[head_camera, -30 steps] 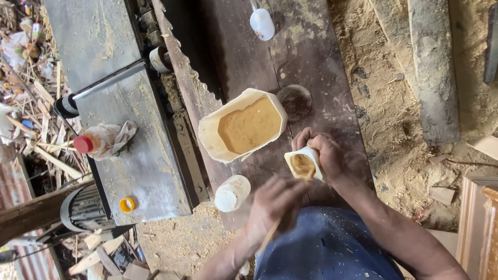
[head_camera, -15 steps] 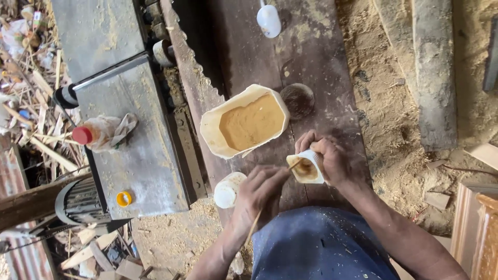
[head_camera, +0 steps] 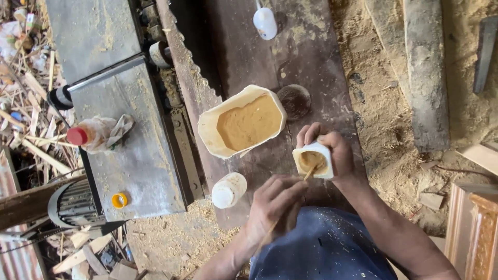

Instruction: Mixing wood filler by pouring liquid hardener into a container of paste and stirring it with a wooden stick.

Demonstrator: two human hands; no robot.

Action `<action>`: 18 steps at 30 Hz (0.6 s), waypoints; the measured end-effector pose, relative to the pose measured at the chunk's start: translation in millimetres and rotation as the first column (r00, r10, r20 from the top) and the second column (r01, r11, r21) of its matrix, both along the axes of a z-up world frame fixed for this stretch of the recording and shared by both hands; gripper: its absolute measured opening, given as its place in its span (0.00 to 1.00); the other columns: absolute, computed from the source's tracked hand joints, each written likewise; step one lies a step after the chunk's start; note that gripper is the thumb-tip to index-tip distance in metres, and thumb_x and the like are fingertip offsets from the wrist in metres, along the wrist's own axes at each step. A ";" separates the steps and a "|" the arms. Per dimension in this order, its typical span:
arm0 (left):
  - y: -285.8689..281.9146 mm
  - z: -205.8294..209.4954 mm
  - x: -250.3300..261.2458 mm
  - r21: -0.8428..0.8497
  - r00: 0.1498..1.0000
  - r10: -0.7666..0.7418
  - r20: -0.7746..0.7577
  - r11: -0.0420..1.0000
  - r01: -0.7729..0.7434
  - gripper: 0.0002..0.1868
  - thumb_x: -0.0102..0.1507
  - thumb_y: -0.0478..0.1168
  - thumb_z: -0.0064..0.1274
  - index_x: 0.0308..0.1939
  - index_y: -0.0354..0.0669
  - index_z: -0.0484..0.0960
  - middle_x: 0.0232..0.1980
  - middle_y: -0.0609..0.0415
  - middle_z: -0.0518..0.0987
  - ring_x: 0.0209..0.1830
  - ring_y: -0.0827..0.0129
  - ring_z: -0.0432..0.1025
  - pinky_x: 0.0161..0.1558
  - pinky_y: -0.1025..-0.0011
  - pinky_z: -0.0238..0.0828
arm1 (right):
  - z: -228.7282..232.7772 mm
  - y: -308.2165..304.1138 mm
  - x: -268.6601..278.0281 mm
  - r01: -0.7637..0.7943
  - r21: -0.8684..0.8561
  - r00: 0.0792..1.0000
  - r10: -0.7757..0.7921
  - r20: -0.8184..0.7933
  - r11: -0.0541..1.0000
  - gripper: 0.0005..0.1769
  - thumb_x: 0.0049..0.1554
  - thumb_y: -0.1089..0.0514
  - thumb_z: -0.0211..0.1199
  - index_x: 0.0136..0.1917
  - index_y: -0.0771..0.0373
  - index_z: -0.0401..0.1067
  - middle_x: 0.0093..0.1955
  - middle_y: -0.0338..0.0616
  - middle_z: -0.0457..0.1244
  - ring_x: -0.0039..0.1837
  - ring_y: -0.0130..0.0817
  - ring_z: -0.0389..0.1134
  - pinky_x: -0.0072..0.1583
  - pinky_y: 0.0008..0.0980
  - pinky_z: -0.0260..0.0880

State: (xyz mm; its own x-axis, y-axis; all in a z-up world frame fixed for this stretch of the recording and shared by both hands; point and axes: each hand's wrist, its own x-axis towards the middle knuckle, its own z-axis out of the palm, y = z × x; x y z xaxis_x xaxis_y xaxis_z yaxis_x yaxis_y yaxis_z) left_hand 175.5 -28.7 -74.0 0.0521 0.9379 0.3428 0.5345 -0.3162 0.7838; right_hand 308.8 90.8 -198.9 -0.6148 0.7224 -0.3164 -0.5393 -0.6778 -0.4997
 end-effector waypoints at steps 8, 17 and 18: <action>10.6 15.8 -22.3 0.155 0.966 -0.081 -0.244 0.980 0.122 0.08 0.71 0.28 0.49 0.52 0.23 0.77 0.46 0.33 0.81 0.45 0.49 0.79 0.50 0.55 0.81 | 15.3 5.1 10.0 -0.286 0.192 0.956 0.266 0.122 0.939 0.22 0.60 0.43 0.52 0.50 0.62 0.75 0.41 0.42 0.68 0.37 0.29 0.65 0.37 0.28 0.63; 13.8 19.2 -39.0 0.153 0.945 -0.070 -0.319 0.980 0.124 0.08 0.70 0.27 0.50 0.51 0.26 0.79 0.47 0.36 0.83 0.44 0.51 0.80 0.48 0.58 0.82 | 30.5 5.8 11.2 -0.236 0.088 0.972 0.234 0.028 0.968 0.15 0.55 0.50 0.55 0.49 0.60 0.75 0.52 0.56 0.68 0.48 0.44 0.71 0.48 0.39 0.73; 12.5 17.4 -41.6 0.137 0.941 -0.069 -0.332 0.983 0.120 0.10 0.68 0.27 0.57 0.53 0.27 0.79 0.48 0.38 0.84 0.44 0.53 0.80 0.47 0.60 0.82 | 35.7 5.9 7.5 -0.246 0.149 0.967 0.231 0.111 0.958 0.14 0.63 0.46 0.56 0.46 0.56 0.75 0.49 0.51 0.69 0.46 0.39 0.71 0.46 0.37 0.74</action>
